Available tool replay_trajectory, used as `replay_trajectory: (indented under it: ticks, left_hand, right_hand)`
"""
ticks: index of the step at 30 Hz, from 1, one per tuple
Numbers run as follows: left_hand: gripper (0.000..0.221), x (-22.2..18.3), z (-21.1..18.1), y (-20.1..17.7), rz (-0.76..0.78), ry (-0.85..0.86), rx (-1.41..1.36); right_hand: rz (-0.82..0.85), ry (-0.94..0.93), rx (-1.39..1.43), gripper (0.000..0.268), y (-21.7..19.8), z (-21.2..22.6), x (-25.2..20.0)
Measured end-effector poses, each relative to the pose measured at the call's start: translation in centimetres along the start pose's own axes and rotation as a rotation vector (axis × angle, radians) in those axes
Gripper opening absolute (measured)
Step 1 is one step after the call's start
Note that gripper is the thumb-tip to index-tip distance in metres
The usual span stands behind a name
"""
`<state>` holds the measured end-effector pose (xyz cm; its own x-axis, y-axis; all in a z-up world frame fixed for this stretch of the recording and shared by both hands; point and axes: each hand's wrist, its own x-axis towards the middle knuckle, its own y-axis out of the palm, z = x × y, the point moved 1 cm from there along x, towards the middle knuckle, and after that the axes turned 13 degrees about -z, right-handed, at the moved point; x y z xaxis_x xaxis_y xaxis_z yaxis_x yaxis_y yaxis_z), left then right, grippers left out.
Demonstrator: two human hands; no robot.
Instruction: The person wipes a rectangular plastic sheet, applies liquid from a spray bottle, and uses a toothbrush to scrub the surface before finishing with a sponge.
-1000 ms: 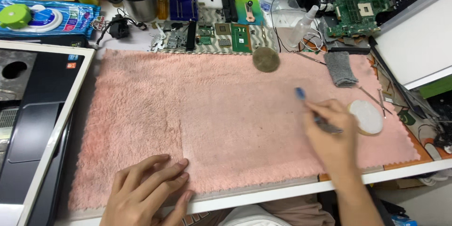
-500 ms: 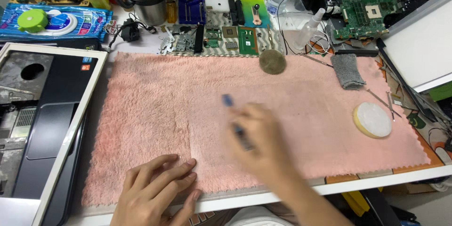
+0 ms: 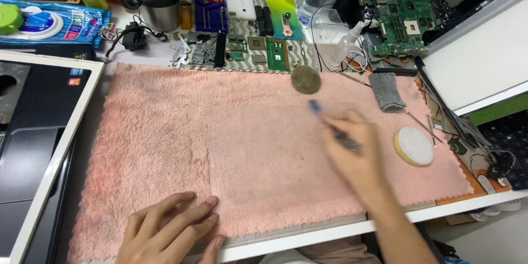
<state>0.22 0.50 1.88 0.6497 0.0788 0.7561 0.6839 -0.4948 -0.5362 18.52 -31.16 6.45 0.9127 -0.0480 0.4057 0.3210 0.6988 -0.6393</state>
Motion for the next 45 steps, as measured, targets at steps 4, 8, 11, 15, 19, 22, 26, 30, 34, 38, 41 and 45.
replay_trajectory:
  ticks: [4,8,11,15,19,22,26,30,34,38,41,45]
  left_hand:
    - [0.005,0.0,0.2,0.7,-0.076,0.046,0.003]
    - [0.005,0.2,-0.1,0.5,-0.050,0.010,0.012]
    - [0.012,0.3,0.1,0.0,-0.010,0.015,0.010]
    - [0.015,0.4,0.6,0.1,-0.020,-0.074,-0.045]
    - [0.019,2.7,-0.2,-0.5,-0.099,-0.229,-0.159]
    - [0.024,2.9,2.3,-0.3,0.060,-0.194,-0.171]
    - [0.028,7.6,1.7,0.0,0.118,-0.245,-0.195]
    - [0.032,10.2,2.2,1.7,0.174,-0.347,-0.171]
    - [0.043,10.5,2.6,3.9,0.235,-0.461,-0.163]
    - [0.040,10.8,3.1,4.4,0.244,-0.455,-0.095]
    - [0.040,10.7,3.6,4.6,0.217,-0.425,-0.105]
    - [0.037,11.0,3.9,4.5,0.228,-0.462,-0.155]
  right_hand:
    - [-0.119,0.115,-0.167,0.040,-3.9,-4.3,1.2]
    - [-0.133,0.106,-0.249,0.043,-5.2,-6.2,1.2]
    - [-0.251,-0.131,-0.184,0.032,-5.5,-5.7,1.2]
    - [-0.063,0.104,0.030,0.039,-4.9,-1.6,1.9]
    - [0.163,0.433,0.069,0.038,-4.2,4.2,3.1]
    - [0.292,0.437,0.203,0.033,-2.4,3.2,4.1]
    - [0.432,0.442,0.265,0.037,0.0,2.4,5.2]
    - [0.491,0.263,0.369,0.027,2.0,2.9,6.5]
    - [0.485,0.081,0.261,0.022,2.9,4.5,7.7]
    - [0.495,0.095,0.226,0.020,3.9,6.0,7.7]
    - [0.536,0.098,0.182,0.020,4.5,6.3,7.7]
    - [0.524,0.038,0.182,0.027,5.2,6.5,7.9]
